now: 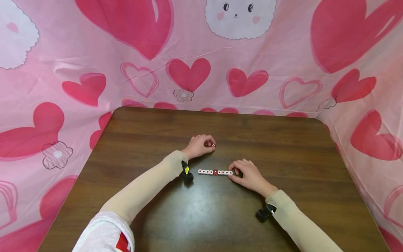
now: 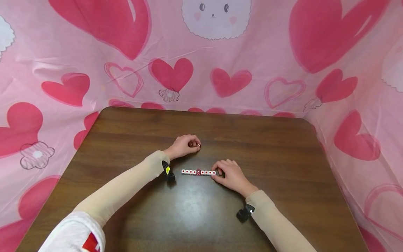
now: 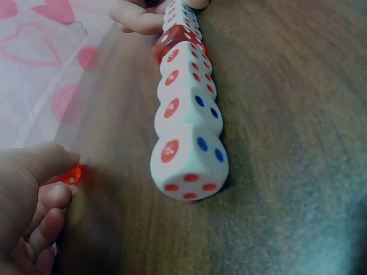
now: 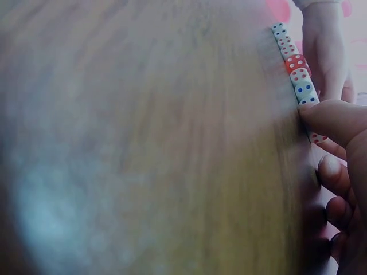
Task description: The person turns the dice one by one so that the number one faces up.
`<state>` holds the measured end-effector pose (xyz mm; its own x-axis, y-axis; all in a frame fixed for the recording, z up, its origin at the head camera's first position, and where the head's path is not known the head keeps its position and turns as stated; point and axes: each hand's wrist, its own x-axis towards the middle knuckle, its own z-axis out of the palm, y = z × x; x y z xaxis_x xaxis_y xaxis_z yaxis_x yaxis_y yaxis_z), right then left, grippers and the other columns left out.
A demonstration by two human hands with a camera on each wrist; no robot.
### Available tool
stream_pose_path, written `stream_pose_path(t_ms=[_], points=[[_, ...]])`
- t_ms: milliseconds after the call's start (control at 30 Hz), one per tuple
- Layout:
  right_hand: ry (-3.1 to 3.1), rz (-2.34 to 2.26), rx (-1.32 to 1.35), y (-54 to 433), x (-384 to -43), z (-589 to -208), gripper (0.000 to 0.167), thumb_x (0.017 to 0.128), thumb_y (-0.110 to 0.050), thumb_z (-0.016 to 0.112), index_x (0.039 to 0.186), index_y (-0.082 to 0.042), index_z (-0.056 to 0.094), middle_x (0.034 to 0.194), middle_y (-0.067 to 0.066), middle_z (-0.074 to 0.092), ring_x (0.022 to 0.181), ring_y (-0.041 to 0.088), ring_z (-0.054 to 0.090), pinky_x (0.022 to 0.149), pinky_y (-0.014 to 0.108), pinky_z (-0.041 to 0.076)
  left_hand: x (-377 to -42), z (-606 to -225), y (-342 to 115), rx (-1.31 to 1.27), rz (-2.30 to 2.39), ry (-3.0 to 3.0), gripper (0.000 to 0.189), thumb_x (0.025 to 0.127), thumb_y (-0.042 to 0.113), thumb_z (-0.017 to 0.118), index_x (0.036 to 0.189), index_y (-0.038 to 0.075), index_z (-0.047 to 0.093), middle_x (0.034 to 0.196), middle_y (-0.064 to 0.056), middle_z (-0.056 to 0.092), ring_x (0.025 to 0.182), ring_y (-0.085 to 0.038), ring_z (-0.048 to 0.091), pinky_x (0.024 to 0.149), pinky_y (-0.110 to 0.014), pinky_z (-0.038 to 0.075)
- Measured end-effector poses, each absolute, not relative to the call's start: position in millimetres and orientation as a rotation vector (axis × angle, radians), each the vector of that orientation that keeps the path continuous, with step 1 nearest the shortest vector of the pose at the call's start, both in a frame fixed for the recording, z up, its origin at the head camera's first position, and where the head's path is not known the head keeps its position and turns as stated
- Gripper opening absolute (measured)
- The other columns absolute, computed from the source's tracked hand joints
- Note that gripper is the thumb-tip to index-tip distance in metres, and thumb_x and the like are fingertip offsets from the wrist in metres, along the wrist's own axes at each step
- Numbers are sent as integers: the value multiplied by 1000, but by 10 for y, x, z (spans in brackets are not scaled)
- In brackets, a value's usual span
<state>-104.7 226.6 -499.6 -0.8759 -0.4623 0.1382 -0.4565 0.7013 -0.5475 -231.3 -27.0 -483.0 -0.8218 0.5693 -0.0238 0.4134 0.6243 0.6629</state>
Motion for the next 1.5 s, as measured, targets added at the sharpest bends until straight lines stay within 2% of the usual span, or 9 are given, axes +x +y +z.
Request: stream_pose_path(t_ms=[233,500,667,800,1167,1500], points=[[2872,-912,-761,2271,-1064,-4971,20,90,-29,83,101,-26,66,79,-17,47,75,6,39,77,32,31,-2344,-4799,-288,801,969,2564,22,96,27,77,116,21,79,94,7,70,94,-12,59,94,-42,37],[2872,-921,-769,2262,-1067,-4965,20,90,-29,82,101,-26,66,79,-17,47,75,6,40,76,32,31,-2348,-4770,-305,759,984,2542,33,90,31,83,118,14,75,101,2,70,96,-14,60,100,-44,39],[2866,-925,-754,2263,-1063,-4958,20,90,-28,83,101,-26,66,78,-17,47,75,6,40,76,32,31,-2327,-4791,-306,742,1005,2570,29,94,38,78,109,14,75,95,3,69,90,-13,59,95,-40,42],[2853,-921,-736,2254,-1055,-4948,20,90,-29,82,101,-27,65,78,-17,46,74,6,39,77,33,31,-2288,-4776,-300,734,1015,2584,22,95,36,77,102,15,76,91,3,69,88,-14,57,94,-42,40],[2866,-928,-756,2253,-1049,-4919,19,90,-29,82,100,-27,66,78,-17,46,74,6,39,77,32,32,-2268,-4762,-329,802,972,2531,18,98,34,74,113,27,81,108,8,70,107,-15,56,104,-48,32],[2863,-925,-743,2253,-1047,-4917,19,90,-29,82,100,-27,66,78,-17,47,74,6,40,76,32,32,-2274,-4777,-320,848,919,2570,19,90,27,82,107,20,78,108,3,71,110,-19,57,105,-48,33]])
